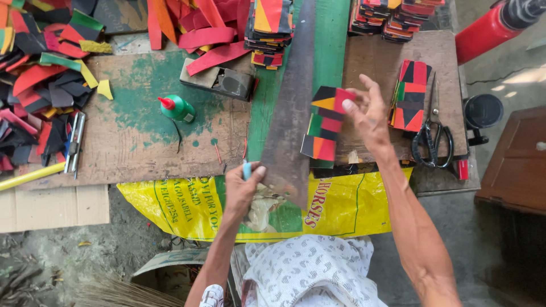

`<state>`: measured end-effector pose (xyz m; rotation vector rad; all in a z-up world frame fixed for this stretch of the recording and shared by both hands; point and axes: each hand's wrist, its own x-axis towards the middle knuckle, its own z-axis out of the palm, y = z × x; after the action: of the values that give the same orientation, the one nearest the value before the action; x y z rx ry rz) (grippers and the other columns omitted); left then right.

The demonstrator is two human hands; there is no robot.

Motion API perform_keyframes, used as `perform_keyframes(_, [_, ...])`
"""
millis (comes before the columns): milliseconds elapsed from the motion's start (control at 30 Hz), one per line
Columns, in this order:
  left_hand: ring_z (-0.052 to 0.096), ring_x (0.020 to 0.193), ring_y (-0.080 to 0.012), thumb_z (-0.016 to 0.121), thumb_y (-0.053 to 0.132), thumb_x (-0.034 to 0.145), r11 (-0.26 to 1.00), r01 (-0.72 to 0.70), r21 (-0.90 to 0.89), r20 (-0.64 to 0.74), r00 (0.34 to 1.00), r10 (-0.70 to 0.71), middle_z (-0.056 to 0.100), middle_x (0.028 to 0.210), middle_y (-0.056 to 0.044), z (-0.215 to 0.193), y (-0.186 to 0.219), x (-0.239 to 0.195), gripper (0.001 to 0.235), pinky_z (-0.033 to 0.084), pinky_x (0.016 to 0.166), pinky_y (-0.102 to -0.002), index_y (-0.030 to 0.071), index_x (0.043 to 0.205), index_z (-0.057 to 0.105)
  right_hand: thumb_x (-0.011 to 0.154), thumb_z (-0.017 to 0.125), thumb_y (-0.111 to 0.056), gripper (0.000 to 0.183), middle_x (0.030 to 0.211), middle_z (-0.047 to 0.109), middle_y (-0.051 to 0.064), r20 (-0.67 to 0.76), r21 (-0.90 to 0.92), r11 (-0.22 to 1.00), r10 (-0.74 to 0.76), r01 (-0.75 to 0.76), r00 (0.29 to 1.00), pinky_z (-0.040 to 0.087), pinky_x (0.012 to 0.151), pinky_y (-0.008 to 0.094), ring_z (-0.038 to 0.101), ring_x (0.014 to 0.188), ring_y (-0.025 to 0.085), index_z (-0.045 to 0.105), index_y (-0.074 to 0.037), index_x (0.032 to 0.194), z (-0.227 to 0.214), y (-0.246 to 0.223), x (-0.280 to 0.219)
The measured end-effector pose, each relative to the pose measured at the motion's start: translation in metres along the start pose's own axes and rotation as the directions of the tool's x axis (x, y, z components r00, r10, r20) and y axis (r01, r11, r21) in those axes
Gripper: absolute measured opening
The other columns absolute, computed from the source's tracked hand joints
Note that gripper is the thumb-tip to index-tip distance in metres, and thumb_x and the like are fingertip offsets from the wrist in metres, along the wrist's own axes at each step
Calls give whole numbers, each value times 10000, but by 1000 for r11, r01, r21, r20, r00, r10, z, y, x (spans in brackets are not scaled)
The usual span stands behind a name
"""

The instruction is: The person uses a utility knife and a metal ruler to cut multicolored foam sheets on a wooden workbench. They repeatedly align the ruler, score the foam, and trim edges, stacking finished pieces to the right.

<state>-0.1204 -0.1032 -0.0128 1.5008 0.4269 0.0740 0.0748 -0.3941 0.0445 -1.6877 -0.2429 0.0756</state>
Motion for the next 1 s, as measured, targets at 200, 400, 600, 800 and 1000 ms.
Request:
perform_keyframes(200, [383, 422, -19, 700, 150, 949, 779, 396, -485, 232, 918, -322, 597, 653, 30, -43, 2, 7, 259, 254, 350, -205, -13, 1150, 690, 788, 829, -415, 895, 1411, 556, 180, -32, -443, 888, 120, -122, 992, 543, 1028, 429, 615, 1245, 305, 442, -74, 1520, 18, -24, -64])
perform_keyframes(400, [352, 412, -8, 686, 151, 955, 719, 447, -532, 264, 894, -361, 556, 628, 39, -43, 16, 11, 252, 240, 344, -198, -10, 1148, 684, 729, 884, -440, 822, 1542, 476, 214, 172, -670, 685, -231, 286, 958, 332, 1179, 504, 382, 1403, 383, 593, -90, 1414, 41, -19, -81])
perform_keyframes(600, [345, 425, -9, 667, 132, 974, 648, 450, -615, 346, 892, -291, 521, 637, 39, -47, 21, 11, 232, 259, 371, -208, -30, 1141, 669, 762, 855, -481, 742, 1549, 526, 79, 243, -709, 606, -268, 360, 932, 272, 1162, 500, 405, 1424, 348, 651, -113, 1374, 38, -9, -77])
perform_keyframes(800, [345, 420, -16, 658, 128, 984, 624, 471, -624, 355, 882, -310, 535, 637, 21, -47, 25, 13, 194, 260, 369, -211, -29, 1099, 652, 760, 838, -499, 698, 1506, 559, 57, 300, -722, 562, -272, 404, 914, 272, 1143, 495, 416, 1401, 327, 675, -134, 1333, 45, -10, -68])
perform_keyframes(1000, [365, 401, -27, 679, 131, 981, 611, 466, -640, 387, 882, -268, 534, 608, 13, -36, 23, 8, 201, 269, 357, -217, -25, 1106, 665, 765, 851, -482, 701, 1503, 560, 53, 311, -706, 576, -270, 412, 911, 277, 1134, 495, 429, 1389, 329, 671, -131, 1344, 51, -13, -60])
